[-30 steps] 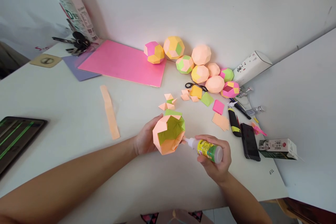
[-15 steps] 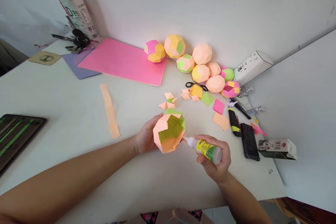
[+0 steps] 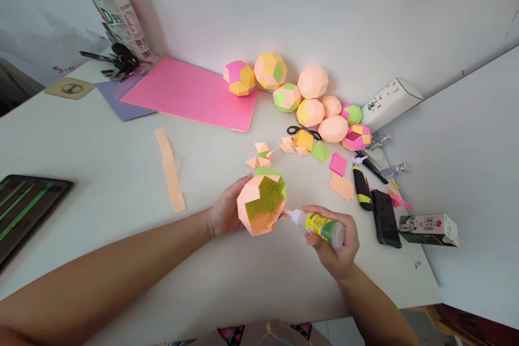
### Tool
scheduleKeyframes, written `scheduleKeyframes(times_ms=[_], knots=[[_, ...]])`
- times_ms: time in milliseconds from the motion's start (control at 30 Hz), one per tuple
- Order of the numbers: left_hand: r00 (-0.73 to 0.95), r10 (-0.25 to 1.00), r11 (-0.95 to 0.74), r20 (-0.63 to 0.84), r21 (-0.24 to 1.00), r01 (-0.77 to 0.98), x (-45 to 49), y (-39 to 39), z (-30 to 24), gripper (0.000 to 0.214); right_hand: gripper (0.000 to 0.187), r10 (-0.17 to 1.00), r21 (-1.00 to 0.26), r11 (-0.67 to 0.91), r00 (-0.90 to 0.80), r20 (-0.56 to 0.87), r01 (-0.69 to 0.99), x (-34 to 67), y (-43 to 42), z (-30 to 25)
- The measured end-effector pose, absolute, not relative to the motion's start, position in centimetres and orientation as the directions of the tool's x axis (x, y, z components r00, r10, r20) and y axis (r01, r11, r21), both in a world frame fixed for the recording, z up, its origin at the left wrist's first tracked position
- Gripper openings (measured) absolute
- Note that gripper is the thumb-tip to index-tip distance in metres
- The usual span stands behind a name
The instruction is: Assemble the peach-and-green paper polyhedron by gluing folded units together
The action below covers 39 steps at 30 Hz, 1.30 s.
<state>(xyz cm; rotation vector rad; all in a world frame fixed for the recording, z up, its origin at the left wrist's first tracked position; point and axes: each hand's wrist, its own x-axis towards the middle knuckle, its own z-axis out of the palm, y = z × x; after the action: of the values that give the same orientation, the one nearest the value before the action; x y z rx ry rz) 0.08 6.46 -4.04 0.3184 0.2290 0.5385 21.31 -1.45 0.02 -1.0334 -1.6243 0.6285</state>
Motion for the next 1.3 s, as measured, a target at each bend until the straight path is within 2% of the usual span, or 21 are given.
scheduleKeyframes(times_ms=[433, 767, 933, 1133, 1300], knots=[[0.846, 0.508, 0.835, -0.163, 0.337, -0.436, -0.04, 6.42, -4.17, 0.062, 0.036, 0.862, -0.803, 0.483, -0.03, 0.505, 0.35, 21.04, -1.29, 0.08], [0.847, 0.511, 0.817, -0.147, 0.389, -0.426, -0.09, 6.42, -3.95, 0.062, 0.035, 0.87, -0.796, 0.458, -0.013, 0.494, 0.395, 21.29, -1.08, 0.49], [0.842, 0.51, 0.826, -0.178, 0.373, -0.422, -0.11, 6.44, -3.98, 0.062, 0.035, 0.874, -0.809, 0.453, -0.009, 0.485, 0.373, 21.15, -1.11, 0.42], [0.846, 0.512, 0.819, -0.15, 0.383, -0.428, -0.09, 6.45, -4.2, 0.064, 0.032, 0.885, -0.829, 0.435, 0.001, 0.465, 0.352, 21.44, -1.13, 0.16], [0.842, 0.515, 0.817, -0.158, 0.386, -0.427, -0.01, 6.45, -4.08, 0.063, 0.034, 0.867, -0.796, 0.465, -0.017, 0.498, 0.388, 21.17, -1.17, 0.37]])
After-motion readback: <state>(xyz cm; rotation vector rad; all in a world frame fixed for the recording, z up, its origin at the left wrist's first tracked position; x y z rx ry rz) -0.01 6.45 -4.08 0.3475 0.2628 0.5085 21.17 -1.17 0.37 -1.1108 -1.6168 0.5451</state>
